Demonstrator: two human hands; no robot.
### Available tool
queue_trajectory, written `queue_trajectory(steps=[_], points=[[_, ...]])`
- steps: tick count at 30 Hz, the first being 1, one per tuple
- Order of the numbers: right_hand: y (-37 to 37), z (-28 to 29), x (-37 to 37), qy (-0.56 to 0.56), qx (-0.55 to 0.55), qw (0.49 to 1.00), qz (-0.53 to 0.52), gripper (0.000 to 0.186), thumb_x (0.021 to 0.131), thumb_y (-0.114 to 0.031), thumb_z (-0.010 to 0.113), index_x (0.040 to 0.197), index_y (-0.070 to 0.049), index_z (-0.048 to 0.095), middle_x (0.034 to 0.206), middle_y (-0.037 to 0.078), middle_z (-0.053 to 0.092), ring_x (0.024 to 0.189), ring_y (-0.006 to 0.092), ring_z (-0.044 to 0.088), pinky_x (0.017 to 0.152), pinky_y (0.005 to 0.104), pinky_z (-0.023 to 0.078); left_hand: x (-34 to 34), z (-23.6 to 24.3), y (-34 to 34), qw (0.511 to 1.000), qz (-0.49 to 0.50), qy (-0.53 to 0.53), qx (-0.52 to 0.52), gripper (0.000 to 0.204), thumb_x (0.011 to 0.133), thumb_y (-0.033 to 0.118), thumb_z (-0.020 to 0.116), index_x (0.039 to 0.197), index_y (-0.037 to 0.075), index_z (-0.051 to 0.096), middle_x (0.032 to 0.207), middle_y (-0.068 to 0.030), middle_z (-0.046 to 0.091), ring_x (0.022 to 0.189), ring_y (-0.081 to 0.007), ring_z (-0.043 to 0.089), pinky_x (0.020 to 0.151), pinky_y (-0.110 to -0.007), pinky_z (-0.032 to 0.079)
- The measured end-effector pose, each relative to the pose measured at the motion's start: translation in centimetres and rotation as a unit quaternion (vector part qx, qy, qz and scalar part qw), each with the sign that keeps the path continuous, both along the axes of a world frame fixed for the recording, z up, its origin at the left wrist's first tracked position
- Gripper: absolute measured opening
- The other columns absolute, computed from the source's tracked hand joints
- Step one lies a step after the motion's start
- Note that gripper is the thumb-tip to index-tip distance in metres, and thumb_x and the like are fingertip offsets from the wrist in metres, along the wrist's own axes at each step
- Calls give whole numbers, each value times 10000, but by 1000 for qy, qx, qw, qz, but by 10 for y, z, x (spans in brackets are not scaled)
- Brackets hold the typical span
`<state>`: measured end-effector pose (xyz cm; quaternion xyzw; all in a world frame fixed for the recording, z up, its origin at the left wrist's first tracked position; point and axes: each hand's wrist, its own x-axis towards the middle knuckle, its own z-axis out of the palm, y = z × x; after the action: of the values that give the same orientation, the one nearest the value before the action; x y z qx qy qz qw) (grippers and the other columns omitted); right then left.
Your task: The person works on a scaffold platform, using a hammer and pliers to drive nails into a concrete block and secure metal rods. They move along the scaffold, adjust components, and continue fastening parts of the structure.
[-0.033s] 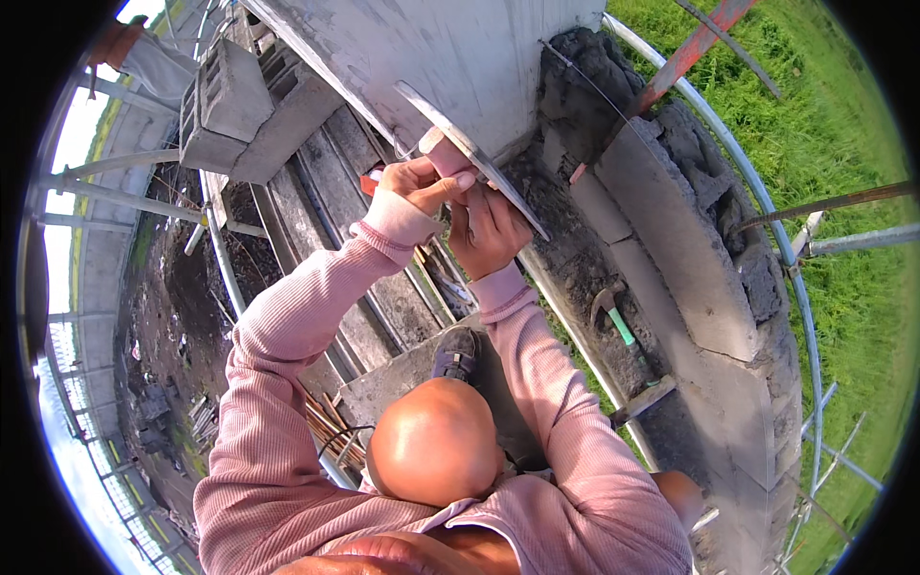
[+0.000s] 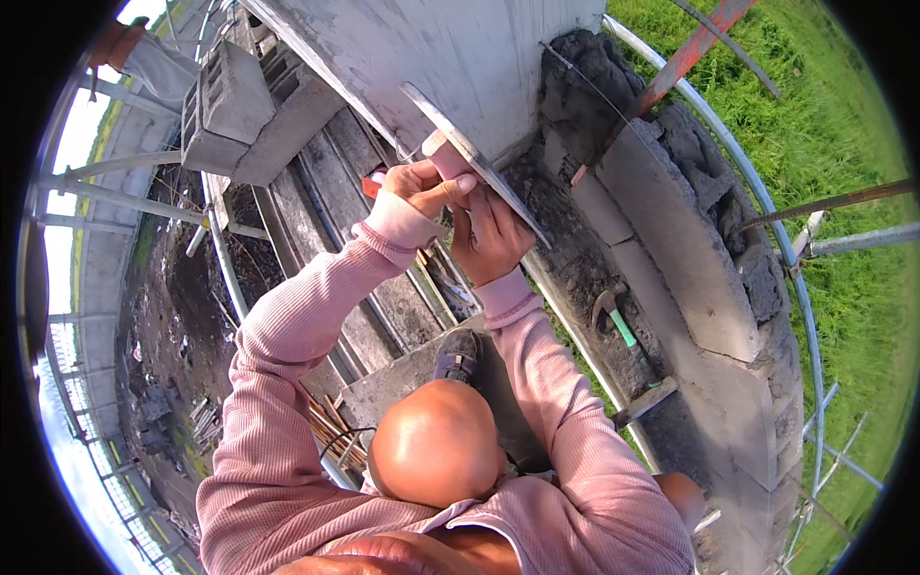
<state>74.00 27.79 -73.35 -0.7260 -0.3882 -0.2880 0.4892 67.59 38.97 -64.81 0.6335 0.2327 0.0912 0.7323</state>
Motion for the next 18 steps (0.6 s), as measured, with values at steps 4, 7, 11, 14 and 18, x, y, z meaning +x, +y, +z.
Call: queue_trajectory(steps=[4, 7, 11, 14, 18], points=[[-59, 51, -21, -36, -46, 969, 239, 347, 847, -209, 783, 1109, 11, 720, 954, 154, 734, 772, 264, 731, 693, 354, 579, -6, -8, 28, 981, -121, -150, -5, 218, 936, 127, 729, 1120, 14, 695, 1027, -30, 726, 931, -82, 651, 849, -287, 547], [-102, 77, -11, -89, 27, 949, 301, 452, 844, -348, 810, 1147, -47, 660, 949, 71, 697, 833, 211, 661, 724, 354, 544, -3, -7, 65, 959, -240, -105, 109, 276, 931, 134, 727, 1187, 42, 683, 1080, -20, 732, 998, -95, 642, 917, -310, 533], [-65, 51, 50, 178, -96, 967, 154, 896, 834, -557, 761, 1422, 40, 442, 1296, 224, 559, 1231, 372, 515, 1079, 485, 383, 21, 7, 77, 909, -351, -67, 212, 325, 931, 187, 720, 1222, 50, 675, 1096, -53, 750, 996, -89, 656, 911, -298, 520], [-43, 20, 64, 402, 29, 835, 376, 715, 880, -397, 779, 1349, 36, 458, 1267, 166, 573, 1196, 238, 532, 1059, 396, 392, 31, 12, 66, 888, -376, -57, 257, 354, 882, 192, 776, 1166, 2, 682, 1016, -51, 758, 907, -80, 659, 829, -297, 552], [-21, -4, 55, 428, 139, 803, 391, 480, 915, -273, 766, 1193, 16, 501, 1169, 74, 584, 1083, 138, 529, 967, 298, 415, 1, -11, 61, 987, -103, -121, 12, 282, 895, 142, 783, 1116, -12, 701, 971, -62, 748, 856, -109, 692, 754, -277, 593]])
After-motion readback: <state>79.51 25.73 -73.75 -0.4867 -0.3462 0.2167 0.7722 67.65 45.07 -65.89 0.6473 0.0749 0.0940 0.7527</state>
